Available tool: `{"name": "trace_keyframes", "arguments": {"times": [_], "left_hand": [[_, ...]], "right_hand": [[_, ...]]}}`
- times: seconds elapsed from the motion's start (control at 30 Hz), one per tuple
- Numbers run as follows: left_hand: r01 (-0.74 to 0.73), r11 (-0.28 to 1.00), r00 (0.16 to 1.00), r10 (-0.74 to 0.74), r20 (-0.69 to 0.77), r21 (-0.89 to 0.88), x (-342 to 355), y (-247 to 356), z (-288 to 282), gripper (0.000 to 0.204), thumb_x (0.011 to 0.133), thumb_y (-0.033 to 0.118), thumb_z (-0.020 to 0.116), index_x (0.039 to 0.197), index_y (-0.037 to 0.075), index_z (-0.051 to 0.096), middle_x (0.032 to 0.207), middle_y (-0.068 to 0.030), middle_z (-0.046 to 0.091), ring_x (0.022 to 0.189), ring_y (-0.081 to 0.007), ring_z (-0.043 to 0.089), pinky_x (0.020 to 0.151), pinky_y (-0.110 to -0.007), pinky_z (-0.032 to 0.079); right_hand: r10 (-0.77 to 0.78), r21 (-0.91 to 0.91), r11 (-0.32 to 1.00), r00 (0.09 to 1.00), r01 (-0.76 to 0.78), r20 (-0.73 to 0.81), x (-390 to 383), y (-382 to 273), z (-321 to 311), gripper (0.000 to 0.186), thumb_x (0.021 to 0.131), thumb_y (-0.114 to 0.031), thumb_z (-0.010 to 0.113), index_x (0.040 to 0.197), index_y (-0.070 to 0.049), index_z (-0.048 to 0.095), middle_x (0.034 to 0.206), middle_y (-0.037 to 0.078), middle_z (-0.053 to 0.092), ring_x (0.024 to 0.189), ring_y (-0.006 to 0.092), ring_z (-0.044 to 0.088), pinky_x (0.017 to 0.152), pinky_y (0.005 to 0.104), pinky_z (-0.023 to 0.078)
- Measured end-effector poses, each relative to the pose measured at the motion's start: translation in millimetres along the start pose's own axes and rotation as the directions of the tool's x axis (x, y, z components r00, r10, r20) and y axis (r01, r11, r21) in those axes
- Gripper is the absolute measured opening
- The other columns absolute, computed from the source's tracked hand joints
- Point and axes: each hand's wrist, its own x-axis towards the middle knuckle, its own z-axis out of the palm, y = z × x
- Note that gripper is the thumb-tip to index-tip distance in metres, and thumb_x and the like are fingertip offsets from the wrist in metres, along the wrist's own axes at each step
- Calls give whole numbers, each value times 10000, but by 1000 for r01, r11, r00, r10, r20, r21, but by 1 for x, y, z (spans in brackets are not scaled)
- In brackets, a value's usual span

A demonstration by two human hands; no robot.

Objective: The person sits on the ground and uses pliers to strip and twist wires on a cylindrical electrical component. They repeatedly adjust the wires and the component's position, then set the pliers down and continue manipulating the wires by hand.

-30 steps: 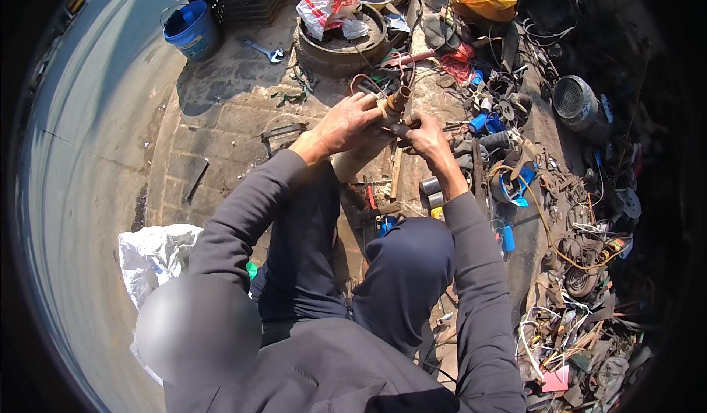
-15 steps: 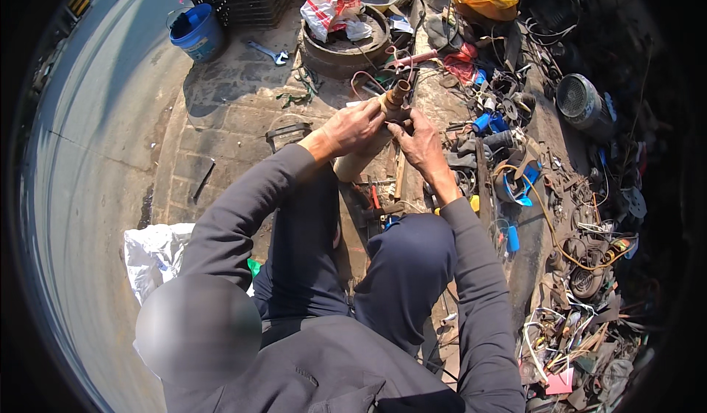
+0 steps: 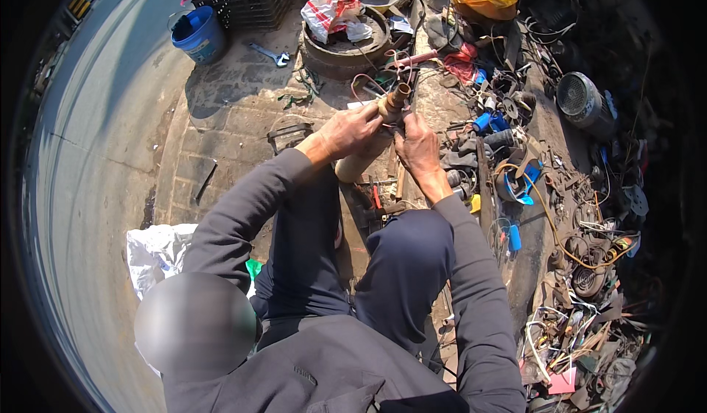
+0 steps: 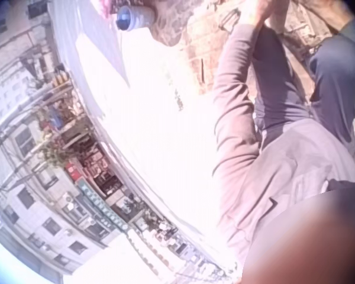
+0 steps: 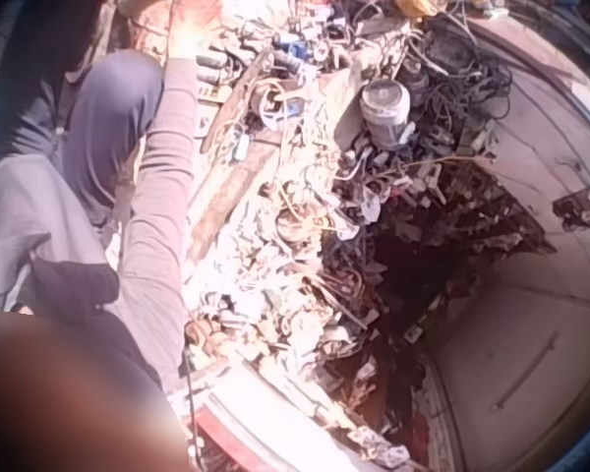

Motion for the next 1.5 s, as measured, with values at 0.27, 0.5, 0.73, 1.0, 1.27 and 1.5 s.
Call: {"name": "trace_keyframes", "arguments": {"times": [0.27,0.5,0.73,1.0,1.27,1.5], "left_hand": [[43,995,997,-37,-61,95,0,4,3,268,847,83,696,1104,49,630,1136,-150,606,865,-307,729,669,-380,620],[176,977,981,-164,-108,117,5,14,11,177,922,85,658,1078,40,587,1112,-163,595,817,-338,731,582,-406,599],[360,930,925,-366,-98,-76,12,20,3,264,900,106,723,1102,28,570,1179,-185,606,963,-426,693,753,-472,604],[750,464,477,-873,-100,-472,3,38,7,247,961,270,718,932,30,667,813,-83,643,711,-280,659,619,-369,533],[381,-581,316,-649,692,-719,32,60,9,201,1010,309,728,923,132,686,702,85,549,514,-60,450,496,-231,344],[198,-542,95,-818,567,-816,47,74,43,56,942,59,684,888,54,668,725,7,630,540,-105,541,496,-252,402]], "right_hand": [[-80,15,997,997,80,-7,-6,-2,6,311,957,-203,749,1196,-43,630,1013,231,666,828,463,715,682,523,595],[-70,42,996,996,73,-60,-8,-4,15,239,996,-146,683,1188,-24,611,1023,259,639,856,485,692,700,535,585],[-35,110,993,997,42,-61,6,1,19,214,976,-109,684,1136,-29,567,1018,269,632,895,506,668,729,566,564],[-68,97,992,987,83,-146,0,4,23,202,965,-86,671,1134,-22,579,1003,275,636,884,512,664,728,565,564],[-19,89,996,995,28,-101,-3,3,21,196,955,-51,637,1139,-22,579,1015,273,649,883,509,678,720,562,570],[-24,142,989,999,27,-27,-4,5,10,228,927,-37,653,1145,-49,586,1041,273,656,911,522,667,747,576,563]]}}
